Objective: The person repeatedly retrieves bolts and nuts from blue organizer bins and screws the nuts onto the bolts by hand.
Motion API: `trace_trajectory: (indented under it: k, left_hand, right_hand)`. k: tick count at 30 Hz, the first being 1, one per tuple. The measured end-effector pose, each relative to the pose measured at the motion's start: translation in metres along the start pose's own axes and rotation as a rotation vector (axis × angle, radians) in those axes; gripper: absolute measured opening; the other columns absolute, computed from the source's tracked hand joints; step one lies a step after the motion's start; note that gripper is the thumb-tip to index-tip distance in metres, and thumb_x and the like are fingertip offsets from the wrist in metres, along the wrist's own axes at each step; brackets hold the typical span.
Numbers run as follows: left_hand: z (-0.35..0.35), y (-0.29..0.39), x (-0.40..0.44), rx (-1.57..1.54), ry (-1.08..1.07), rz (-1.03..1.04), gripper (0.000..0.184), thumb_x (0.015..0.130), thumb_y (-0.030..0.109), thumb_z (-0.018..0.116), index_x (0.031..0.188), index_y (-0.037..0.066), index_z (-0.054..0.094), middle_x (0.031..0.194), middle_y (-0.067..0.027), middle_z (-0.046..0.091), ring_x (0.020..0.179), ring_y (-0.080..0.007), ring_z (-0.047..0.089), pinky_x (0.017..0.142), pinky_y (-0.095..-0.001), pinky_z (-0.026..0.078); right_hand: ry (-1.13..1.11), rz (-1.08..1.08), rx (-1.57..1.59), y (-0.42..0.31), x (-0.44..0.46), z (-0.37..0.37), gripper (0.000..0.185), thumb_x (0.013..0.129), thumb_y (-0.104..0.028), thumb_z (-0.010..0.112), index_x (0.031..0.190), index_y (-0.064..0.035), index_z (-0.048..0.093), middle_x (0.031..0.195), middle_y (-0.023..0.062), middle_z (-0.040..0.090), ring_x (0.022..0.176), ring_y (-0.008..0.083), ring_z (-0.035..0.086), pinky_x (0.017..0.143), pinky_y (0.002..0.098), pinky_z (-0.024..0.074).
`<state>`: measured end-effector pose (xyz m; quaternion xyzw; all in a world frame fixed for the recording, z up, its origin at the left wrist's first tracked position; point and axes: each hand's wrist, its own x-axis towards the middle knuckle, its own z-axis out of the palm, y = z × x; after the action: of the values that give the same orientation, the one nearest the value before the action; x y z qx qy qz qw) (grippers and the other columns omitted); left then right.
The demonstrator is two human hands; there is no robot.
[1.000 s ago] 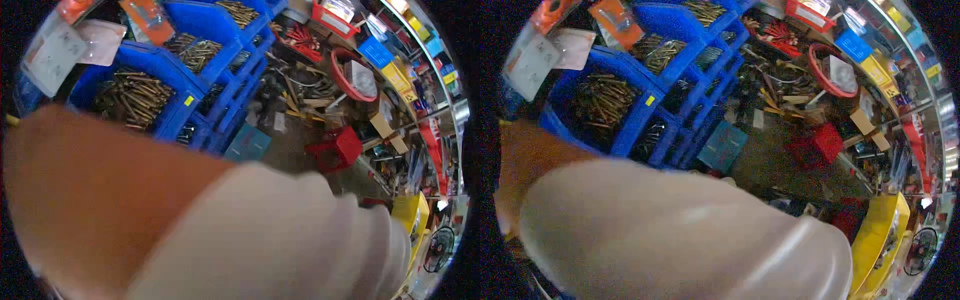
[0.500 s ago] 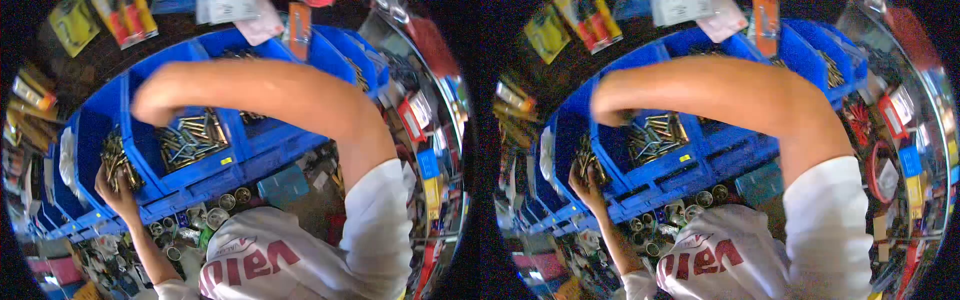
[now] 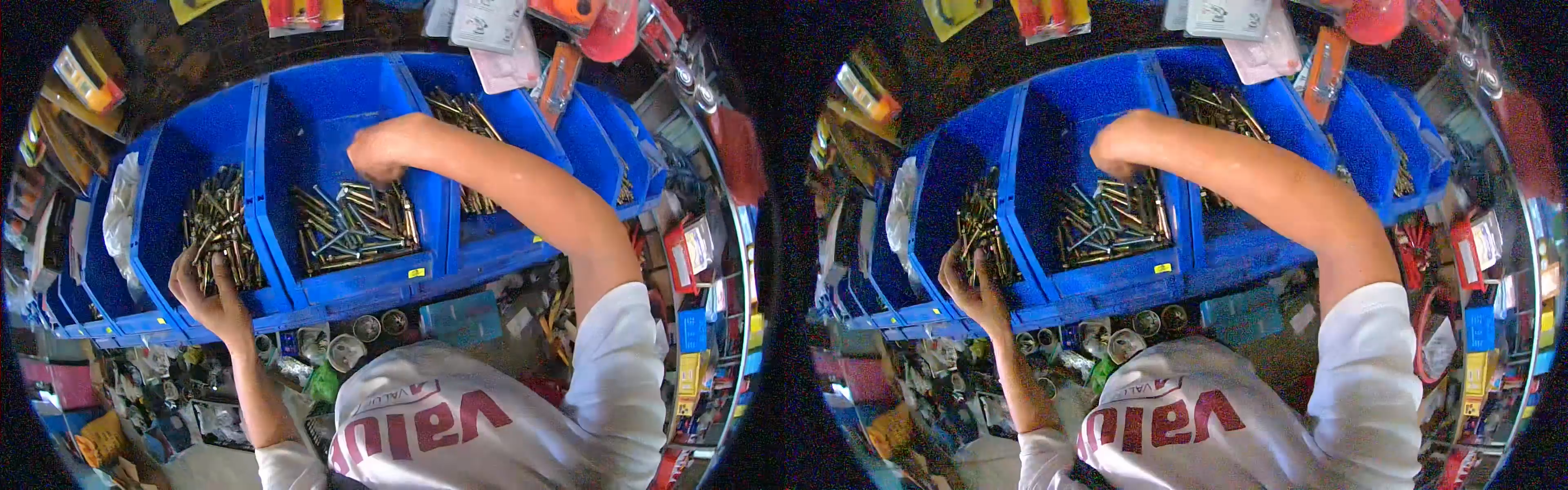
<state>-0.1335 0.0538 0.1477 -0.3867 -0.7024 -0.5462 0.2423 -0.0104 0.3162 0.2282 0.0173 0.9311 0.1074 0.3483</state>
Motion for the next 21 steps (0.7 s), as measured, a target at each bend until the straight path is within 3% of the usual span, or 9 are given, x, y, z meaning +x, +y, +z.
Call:
trace_trajectory:
  k: [2, 3, 4, 6, 9, 12, 16, 17, 21]
  left_hand:
    - [0.000, 0.002, 0.001, -0.007, 0.008, -0.021, 0.028, 0.083, 0.009, 0.062, 0.109, 0.000, 0.056, 0.109, -0.0144, 0.052, 0.103, -0.0268, 0.048, 0.090, -0.0366, 0.039]
    - [-0.001, 0.003, 0.002, 0.003, 0.003, -0.004, 0.028, 0.083, 0.009, 0.063, 0.109, 0.000, 0.056, 0.109, -0.0142, 0.052, 0.103, -0.0268, 0.049, 0.090, -0.0364, 0.039]
    - [0.000, 0.003, 0.002, 0.014, -0.003, 0.014, 0.028, 0.083, 0.008, 0.063, 0.109, 0.000, 0.056, 0.108, -0.0141, 0.052, 0.103, -0.0268, 0.049, 0.089, -0.0361, 0.039]
    - [0.001, 0.002, 0.001, 0.009, 0.013, 0.006, 0.027, 0.082, 0.007, 0.063, 0.108, 0.001, 0.056, 0.108, -0.0137, 0.052, 0.103, -0.0266, 0.049, 0.089, -0.0359, 0.039]
    - [0.001, 0.003, 0.001, 0.033, 0.003, -0.001, 0.026, 0.082, 0.008, 0.063, 0.107, 0.000, 0.057, 0.108, -0.0137, 0.052, 0.104, -0.0265, 0.048, 0.089, -0.0360, 0.039]
    - [0.001, 0.001, 0.001, 0.017, 0.007, -0.001, 0.027, 0.082, 0.008, 0.064, 0.107, 0.000, 0.057, 0.109, -0.0139, 0.052, 0.104, -0.0265, 0.048, 0.090, -0.0358, 0.038]
    - [0.000, 0.002, 0.002, 0.012, -0.004, -0.034, 0.027, 0.083, 0.008, 0.064, 0.108, 0.001, 0.057, 0.110, -0.0139, 0.052, 0.105, -0.0262, 0.047, 0.090, -0.0352, 0.038]
    - [0.000, 0.003, 0.002, 0.015, -0.002, -0.036, 0.027, 0.083, 0.008, 0.064, 0.108, 0.001, 0.057, 0.110, -0.0139, 0.052, 0.105, -0.0262, 0.047, 0.090, -0.0352, 0.038]
    - [0.001, 0.004, 0.002, 0.034, 0.001, -0.046, 0.027, 0.083, 0.009, 0.064, 0.109, 0.001, 0.058, 0.110, -0.0136, 0.052, 0.105, -0.0257, 0.047, 0.090, -0.0347, 0.038]
  right_hand:
    - [-0.187, 0.017, 0.105, -0.019, -0.007, -0.003, 0.020, 0.069, -0.015, 0.065, 0.084, -0.0010, 0.068, 0.088, 0.0174, 0.066, 0.074, 0.0294, 0.062, 0.064, 0.0417, 0.0501]
    - [-0.329, 0.134, 0.211, -0.041, -0.031, -0.022, 0.029, 0.069, -0.019, 0.069, 0.091, -0.0006, 0.068, 0.096, 0.0176, 0.066, 0.080, 0.0298, 0.062, 0.069, 0.0434, 0.0503]
    - [-0.218, 0.026, 0.193, -0.046, -0.029, -0.014, 0.033, 0.068, -0.022, 0.071, 0.095, -0.0032, 0.068, 0.101, 0.0165, 0.065, 0.085, 0.0297, 0.062, 0.072, 0.0444, 0.0505]
    - [-0.206, 0.080, 0.143, -0.047, -0.022, -0.012, 0.032, 0.068, -0.022, 0.070, 0.096, -0.0061, 0.068, 0.101, 0.0147, 0.065, 0.087, 0.0289, 0.062, 0.073, 0.0440, 0.0509]
    - [-0.113, 0.137, 0.148, -0.017, 0.007, 0.002, 0.017, 0.072, -0.013, 0.060, 0.085, -0.0095, 0.070, 0.083, 0.0152, 0.066, 0.073, 0.0282, 0.061, 0.060, 0.0448, 0.0493]
    - [0.130, -0.045, 0.112, 0.024, 0.018, 0.023, 0.022, 0.064, -0.004, 0.057, 0.082, -0.0071, 0.069, 0.076, 0.0145, 0.066, 0.067, 0.0302, 0.063, 0.057, 0.0408, 0.0490]
    - [0.105, 0.081, 0.100, 0.017, -0.019, -0.008, 0.022, 0.061, 0.001, 0.054, 0.078, -0.0053, 0.068, 0.070, 0.0157, 0.064, 0.065, 0.0312, 0.063, 0.056, 0.0397, 0.0485]
    - [0.212, 0.092, 0.182, 0.025, -0.015, 0.000, 0.017, 0.060, -0.001, 0.056, 0.074, -0.0025, 0.067, 0.068, 0.0160, 0.064, 0.063, 0.0304, 0.062, 0.056, 0.0411, 0.0478]
    - [0.256, 0.099, 0.040, 0.034, 0.008, 0.011, 0.007, 0.064, -0.004, 0.061, 0.068, -0.0005, 0.065, 0.068, 0.0152, 0.064, 0.064, 0.0295, 0.062, 0.056, 0.0402, 0.0486]
